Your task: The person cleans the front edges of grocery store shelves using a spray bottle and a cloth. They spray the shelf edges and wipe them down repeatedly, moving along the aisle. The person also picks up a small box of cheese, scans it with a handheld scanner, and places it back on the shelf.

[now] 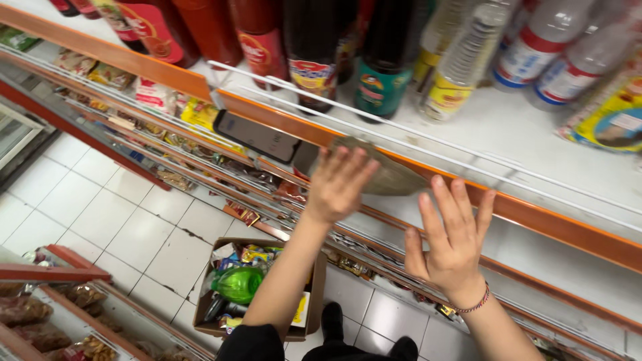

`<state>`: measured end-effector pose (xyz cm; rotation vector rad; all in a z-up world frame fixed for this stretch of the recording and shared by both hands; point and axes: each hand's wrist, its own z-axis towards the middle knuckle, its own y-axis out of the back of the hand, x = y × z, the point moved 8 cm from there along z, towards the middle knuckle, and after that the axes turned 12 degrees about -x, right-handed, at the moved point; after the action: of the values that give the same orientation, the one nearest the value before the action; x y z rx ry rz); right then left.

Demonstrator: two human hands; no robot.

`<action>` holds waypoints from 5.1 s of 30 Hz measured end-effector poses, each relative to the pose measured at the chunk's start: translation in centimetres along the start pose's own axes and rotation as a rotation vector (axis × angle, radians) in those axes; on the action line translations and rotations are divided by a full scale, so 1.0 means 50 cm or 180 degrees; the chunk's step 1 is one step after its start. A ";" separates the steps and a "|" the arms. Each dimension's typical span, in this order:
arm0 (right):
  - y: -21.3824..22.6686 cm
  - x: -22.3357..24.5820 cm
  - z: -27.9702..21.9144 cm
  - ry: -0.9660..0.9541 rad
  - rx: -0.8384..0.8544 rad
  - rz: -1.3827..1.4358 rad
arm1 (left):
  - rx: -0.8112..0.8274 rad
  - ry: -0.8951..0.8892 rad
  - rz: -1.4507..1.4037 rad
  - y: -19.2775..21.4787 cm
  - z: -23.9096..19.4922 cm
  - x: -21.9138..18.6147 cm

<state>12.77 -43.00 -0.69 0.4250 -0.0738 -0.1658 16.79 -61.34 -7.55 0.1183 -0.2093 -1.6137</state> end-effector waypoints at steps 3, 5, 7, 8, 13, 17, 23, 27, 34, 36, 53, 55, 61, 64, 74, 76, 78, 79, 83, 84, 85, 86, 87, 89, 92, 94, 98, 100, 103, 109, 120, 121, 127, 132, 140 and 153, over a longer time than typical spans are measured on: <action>-0.061 0.035 0.018 0.0135 0.0196 -0.0005 | -0.0338 0.0556 -0.0178 0.060 -0.009 0.122; -0.093 0.053 0.031 0.0202 0.0318 -0.0029 | -0.0582 0.1034 -0.0224 0.092 -0.005 0.184; -0.118 0.064 0.044 0.0223 0.0355 -0.0116 | -0.1121 0.1700 -0.0371 0.126 0.001 0.237; -0.128 0.069 0.047 0.0228 0.0382 -0.0163 | -0.1392 0.2036 -0.0453 0.141 0.000 0.254; -0.168 0.060 0.046 0.0111 0.0521 -0.0375 | -0.1268 0.2090 -0.0786 0.126 0.045 0.180; -0.195 0.026 0.034 -0.0208 0.0719 -0.0557 | -0.0093 0.0171 -0.0467 0.078 0.100 0.061; -0.221 0.019 0.013 -0.0062 0.0888 -0.1143 | -0.0016 -0.0154 -0.0039 0.129 0.081 0.207; -0.223 0.019 0.014 -0.0104 0.0889 -0.1175 | -0.0668 0.0779 0.0122 0.194 0.072 0.326; -0.179 0.023 0.001 0.0076 0.0508 -0.0662 | -0.1422 0.2383 -0.1221 0.243 -0.080 0.344; -0.149 0.022 -0.015 0.0057 0.0306 -0.0445 | -0.1834 0.3168 -0.1042 0.245 -0.178 0.310; -0.182 0.033 -0.240 -0.1066 0.0755 -0.0254 | -0.0607 0.2901 -0.0648 -0.030 -0.396 0.037; -0.190 0.026 -0.244 -0.1138 0.0804 -0.0301 | -0.0513 0.2961 -0.0712 -0.024 -0.395 0.051; -0.172 0.010 -0.267 -0.1293 0.0847 -0.0445 | -0.1186 0.3540 -0.0239 0.037 -0.412 0.240; -0.158 0.001 -0.276 -0.1382 0.0852 -0.0529 | -0.1005 0.3007 -0.0401 0.014 -0.403 0.188; -0.114 -0.025 -0.310 -0.1518 0.0843 -0.0751 | 0.0422 0.1516 -0.0501 -0.093 -0.500 -0.018; -0.100 -0.030 -0.315 -0.1563 0.0838 -0.0769 | 0.0054 0.2177 -0.0541 -0.050 -0.516 0.061; -0.086 -0.034 -0.323 -0.1611 0.0838 -0.0791 | -0.0276 0.2418 -0.0624 -0.030 -0.512 0.108; -0.080 -0.038 -0.327 -0.1632 0.0845 -0.0802 | -0.0228 0.2202 -0.0527 -0.032 -0.502 0.107; -0.060 -0.052 -0.339 -0.1673 0.0882 -0.0822 | 0.0258 0.1200 -0.0578 -0.073 -0.457 0.019; -0.052 -0.056 -0.345 -0.1704 0.0889 -0.0845 | 0.0340 0.0656 -0.0471 -0.086 -0.441 -0.024; -0.046 -0.060 -0.351 -0.1735 0.0895 -0.0868 | 0.0411 0.0110 -0.0364 -0.102 -0.426 -0.069; -0.036 -0.067 -0.356 -0.1757 0.0892 -0.0900 | 0.0386 -0.0144 -0.0438 -0.120 -0.407 -0.107; -0.021 -0.073 -0.362 -0.1787 0.0889 -0.0943 | 0.0357 -0.0399 -0.0512 -0.133 -0.387 -0.148; 0.007 -0.084 -0.372 -0.1834 0.0857 -0.1021 | 0.0308 -0.0627 -0.0727 -0.150 -0.337 -0.212; 0.065 -0.105 -0.390 -0.1942 0.0699 -0.1119 | 0.0274 -0.1047 -0.0801 -0.178 -0.268 -0.297; 0.108 -0.119 -0.409 -0.2030 0.0626 -0.1249 | 0.0267 -0.1253 -0.0822 -0.193 -0.234 -0.349; 0.204 -0.159 -0.452 -0.2248 0.0527 -0.1516 | 0.0340 -0.1646 -0.0794 -0.231 -0.190 -0.446; 0.253 -0.180 -0.477 -0.2359 0.0482 -0.1589 | 0.0381 -0.1831 -0.0730 -0.249 -0.176 -0.503; 0.329 -0.211 -0.511 -0.2441 0.0440 -0.1698 | 0.0425 -0.1979 -0.0703 -0.286 -0.152 -0.597; 0.491 -0.286 -0.585 -0.2593 0.0268 -0.1890 | 0.0574 -0.2332 -0.0716 -0.360 -0.116 -0.789; 0.756 -0.400 -0.730 -0.2882 0.0103 -0.2163 | 0.0839 -0.2646 -0.1297 -0.531 -0.110 -1.170; 0.776 -0.406 -0.739 -0.2894 0.0094 -0.2199 | 0.0936 -0.2584 -0.1451 -0.545 -0.111 -1.200; 0.863 -0.442 -0.773 -0.2949 0.0032 -0.2242 | 0.1313 -0.2366 -0.1977 -0.621 -0.095 -1.383; 0.879 -0.468 -0.777 -0.2897 0.0021 -0.2136 | 0.1144 -0.2003 -0.2066 -0.613 -0.071 -1.392; 0.813 -0.511 -0.747 -0.2402 0.0156 -0.1640 | 0.1395 -0.1741 -0.1638 -0.498 -0.118 -1.114; 0.764 -0.524 -0.735 -0.1913 0.0507 -0.1716 | 0.1376 0.0424 -0.0840 -0.384 -0.133 -0.936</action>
<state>-3.61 10.72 -19.14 0.5361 -0.5680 -0.8213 1.96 -14.25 -20.48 0.6053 -0.4523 -1.7930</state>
